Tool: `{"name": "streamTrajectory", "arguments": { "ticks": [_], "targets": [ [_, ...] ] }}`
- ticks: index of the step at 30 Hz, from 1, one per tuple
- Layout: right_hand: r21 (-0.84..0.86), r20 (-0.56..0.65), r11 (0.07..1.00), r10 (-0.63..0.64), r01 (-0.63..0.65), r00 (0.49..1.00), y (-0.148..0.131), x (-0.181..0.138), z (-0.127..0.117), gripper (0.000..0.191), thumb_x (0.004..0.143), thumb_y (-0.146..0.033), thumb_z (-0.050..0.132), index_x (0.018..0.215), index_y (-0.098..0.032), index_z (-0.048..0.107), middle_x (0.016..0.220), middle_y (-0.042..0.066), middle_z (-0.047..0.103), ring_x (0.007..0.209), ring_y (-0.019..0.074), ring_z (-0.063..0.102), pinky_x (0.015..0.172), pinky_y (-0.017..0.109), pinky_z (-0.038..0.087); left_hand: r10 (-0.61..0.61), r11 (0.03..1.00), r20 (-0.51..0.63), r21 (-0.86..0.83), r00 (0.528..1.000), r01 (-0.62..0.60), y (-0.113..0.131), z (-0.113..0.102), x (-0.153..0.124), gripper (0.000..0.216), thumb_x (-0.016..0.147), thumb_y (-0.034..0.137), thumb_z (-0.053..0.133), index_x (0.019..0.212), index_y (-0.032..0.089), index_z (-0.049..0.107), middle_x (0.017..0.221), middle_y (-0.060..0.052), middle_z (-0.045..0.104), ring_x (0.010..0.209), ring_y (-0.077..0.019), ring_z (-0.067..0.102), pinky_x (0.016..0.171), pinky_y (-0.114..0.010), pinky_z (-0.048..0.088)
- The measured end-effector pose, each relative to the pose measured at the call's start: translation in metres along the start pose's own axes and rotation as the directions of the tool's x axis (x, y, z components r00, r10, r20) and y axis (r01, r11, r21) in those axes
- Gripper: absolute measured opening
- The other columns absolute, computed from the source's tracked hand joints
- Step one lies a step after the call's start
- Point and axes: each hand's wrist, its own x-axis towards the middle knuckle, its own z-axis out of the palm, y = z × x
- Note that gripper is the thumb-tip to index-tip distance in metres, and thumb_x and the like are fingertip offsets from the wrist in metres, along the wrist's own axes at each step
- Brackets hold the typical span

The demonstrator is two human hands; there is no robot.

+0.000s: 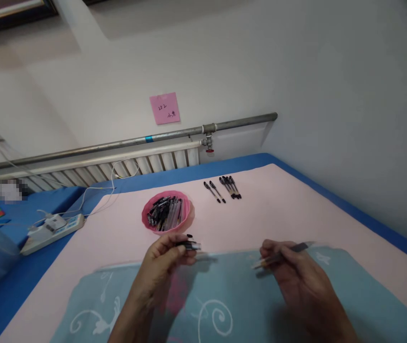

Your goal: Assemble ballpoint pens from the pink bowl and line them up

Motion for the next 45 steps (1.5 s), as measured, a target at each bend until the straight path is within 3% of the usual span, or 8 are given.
{"name": "streamTrajectory", "arguments": {
  "ticks": [3,7,12,20,26,32,37,45],
  "targets": [
    [-0.051,0.037,0.998,-0.022,0.024,0.999,-0.005,0.003,0.004,0.016,0.063,-0.032,0.072,0.068,-0.019,0.065,0.076,0.003,0.067,0.068,0.0180,0.063,0.063,0.031,0.053,0.075,0.994,-0.102,-0.075,0.992,-0.083,0.018,-0.008,0.012,0.017,0.061,0.011,0.069,0.077,0.011,0.065,0.069,-0.004,0.068,0.059,-0.0126,0.063,0.059,-0.025,0.052],
    [-0.272,0.242,0.961,0.017,0.051,0.970,-0.007,0.011,0.029,0.011,0.078,-0.032,0.056,0.074,-0.021,0.055,0.059,-0.004,0.055,0.044,0.0103,0.048,0.040,0.023,0.040,0.184,0.937,-0.164,-0.269,0.969,-0.224,0.044,-0.011,0.041,0.015,0.058,0.005,0.065,0.072,0.011,0.065,0.057,0.000,0.060,0.053,-0.0078,0.056,0.051,-0.017,0.047],
    [-0.694,0.683,0.401,0.105,0.598,0.723,0.026,0.042,0.071,0.010,0.082,-0.020,0.047,0.075,-0.021,0.054,0.062,-0.003,0.053,0.055,0.0122,0.049,0.053,0.024,0.038,0.155,0.879,-0.071,-0.445,0.985,-0.170,0.055,-0.011,0.081,0.012,0.061,0.004,0.059,0.069,0.011,0.065,0.056,0.000,0.057,0.051,-0.0062,0.051,0.050,-0.017,0.045],
    [-0.639,0.766,0.226,0.270,0.736,0.583,0.107,0.069,0.088,0.015,0.076,-0.013,0.051,0.083,-0.018,0.062,0.083,0.006,0.060,0.071,0.0194,0.057,0.063,0.029,0.041,0.124,0.862,-0.144,-0.474,0.982,-0.178,0.024,-0.033,0.108,0.011,0.063,0.008,0.067,0.073,0.012,0.065,0.065,0.000,0.062,0.052,-0.0057,0.053,0.051,-0.017,0.046],
    [-0.673,0.738,0.331,0.246,0.661,0.629,0.099,0.076,0.080,0.016,0.084,-0.019,0.044,0.085,-0.021,0.060,0.082,0.004,0.060,0.075,0.0172,0.057,0.066,0.027,0.044,0.076,0.903,-0.073,-0.418,0.994,-0.100,0.012,-0.036,0.106,0.013,0.065,0.011,0.069,0.078,0.013,0.066,0.071,0.000,0.064,0.053,-0.0047,0.054,0.057,-0.019,0.047],
    [-0.663,0.369,0.746,0.392,-0.056,0.843,0.071,0.088,0.075,0.020,0.072,-0.036,0.060,0.083,-0.020,0.060,0.050,-0.007,0.044,0.042,0.0079,0.037,0.038,0.020,0.026,0.012,0.949,0.058,-0.316,0.998,0.007,0.005,-0.025,0.102,0.007,0.069,0.013,0.066,0.076,0.013,0.065,0.070,-0.001,0.062,0.052,-0.0053,0.053,0.053,-0.019,0.044],
    [-0.435,0.289,0.840,0.470,-0.323,0.834,0.052,0.084,0.081,0.029,0.060,-0.037,0.073,0.073,-0.019,0.054,0.046,-0.009,0.044,0.037,0.0032,0.029,0.034,0.015,0.013,-0.047,0.965,0.122,-0.250,0.991,0.076,0.003,-0.018,0.096,0.005,0.071,0.017,0.063,0.074,0.013,0.062,0.067,0.000,0.059,0.044,-0.0038,0.046,0.041,-0.017,0.034],
    [-0.273,0.348,0.863,0.500,-0.425,0.793,0.049,0.072,0.088,0.026,0.064,-0.033,0.072,0.069,-0.017,0.052,0.056,-0.005,0.056,0.035,0.0003,0.031,0.030,0.012,0.012,-0.292,0.946,0.186,-0.084,0.938,0.312,-0.013,0.007,0.088,0.016,0.066,0.023,0.065,0.080,0.016,0.060,0.055,0.005,0.052,0.034,-0.0022,0.035,0.031,-0.015,0.016]
  ]
}}
